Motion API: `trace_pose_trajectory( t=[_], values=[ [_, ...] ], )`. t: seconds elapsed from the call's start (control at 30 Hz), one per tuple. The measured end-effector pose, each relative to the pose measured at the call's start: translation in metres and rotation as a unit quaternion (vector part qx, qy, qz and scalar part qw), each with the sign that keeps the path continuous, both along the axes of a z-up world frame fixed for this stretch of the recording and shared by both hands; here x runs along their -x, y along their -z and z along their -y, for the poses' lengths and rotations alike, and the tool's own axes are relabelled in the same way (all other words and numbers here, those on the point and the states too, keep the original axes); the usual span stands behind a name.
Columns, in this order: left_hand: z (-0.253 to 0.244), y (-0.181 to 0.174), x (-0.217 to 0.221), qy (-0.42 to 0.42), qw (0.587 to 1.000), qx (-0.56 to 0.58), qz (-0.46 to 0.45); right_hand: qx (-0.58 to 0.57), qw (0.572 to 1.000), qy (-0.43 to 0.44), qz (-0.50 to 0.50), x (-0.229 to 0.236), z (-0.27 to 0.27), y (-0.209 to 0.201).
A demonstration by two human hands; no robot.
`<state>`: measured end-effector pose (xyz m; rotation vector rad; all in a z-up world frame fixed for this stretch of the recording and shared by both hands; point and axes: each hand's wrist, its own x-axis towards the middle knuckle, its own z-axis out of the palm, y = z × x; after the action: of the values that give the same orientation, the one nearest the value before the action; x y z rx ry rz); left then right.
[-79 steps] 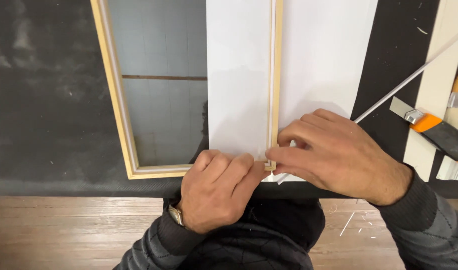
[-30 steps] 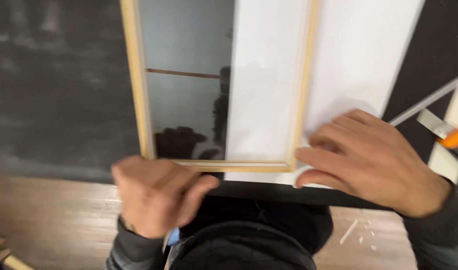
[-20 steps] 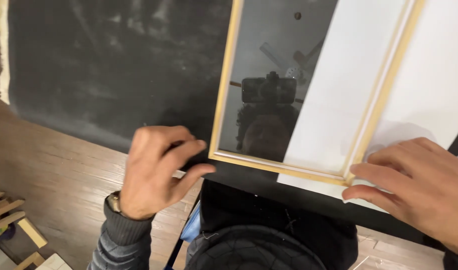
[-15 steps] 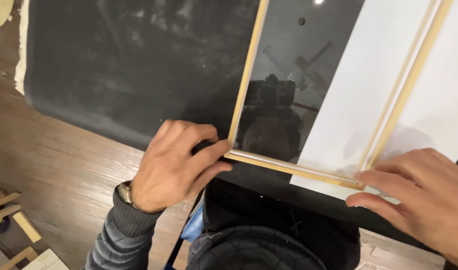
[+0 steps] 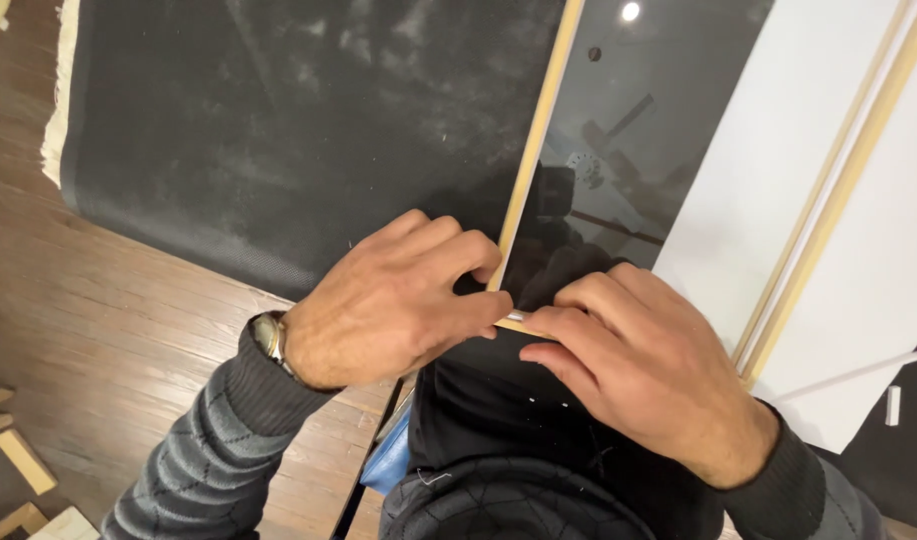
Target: Assembling a picture frame by measuring, cutting plastic divider strips with a utility knife, and cleaning the glass pane.
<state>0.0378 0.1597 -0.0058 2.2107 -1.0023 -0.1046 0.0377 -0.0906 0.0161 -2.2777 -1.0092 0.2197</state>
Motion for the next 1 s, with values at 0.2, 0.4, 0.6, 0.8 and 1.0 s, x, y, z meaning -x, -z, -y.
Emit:
trace_pose_trajectory(
  t=[0.2, 0.4, 0.6, 0.8, 1.0],
  values=[
    [-0.002, 0.01, 0.001, -0.002, 0.999, 0.049, -0.015, 0.007, 1.0, 0.012, 0.008, 0.001, 0.001, 0.001],
    [-0.004, 0.01, 0.001, -0.002, 0.998, 0.062, -0.027, 0.015, 1.0, 0.009, 0.025, 0.002, 0.001, 0.001],
    [-0.002, 0.005, -0.001, 0.002, 1.0, 0.031, 0.001, 0.022, 0.999, 0.018, 0.019, 0.003, 0.003, 0.002],
    [-0.001, 0.0, -0.006, 0.024, 0.999, -0.019, 0.037, 0.018, 0.999, 0.018, 0.02, 0.002, 0.001, 0.0],
    [-0.003, 0.004, -0.01, 0.038, 0.999, 0.003, 0.033, 0.025, 0.999, 0.015, 0.027, 0.002, 0.001, 0.0]
  ],
)
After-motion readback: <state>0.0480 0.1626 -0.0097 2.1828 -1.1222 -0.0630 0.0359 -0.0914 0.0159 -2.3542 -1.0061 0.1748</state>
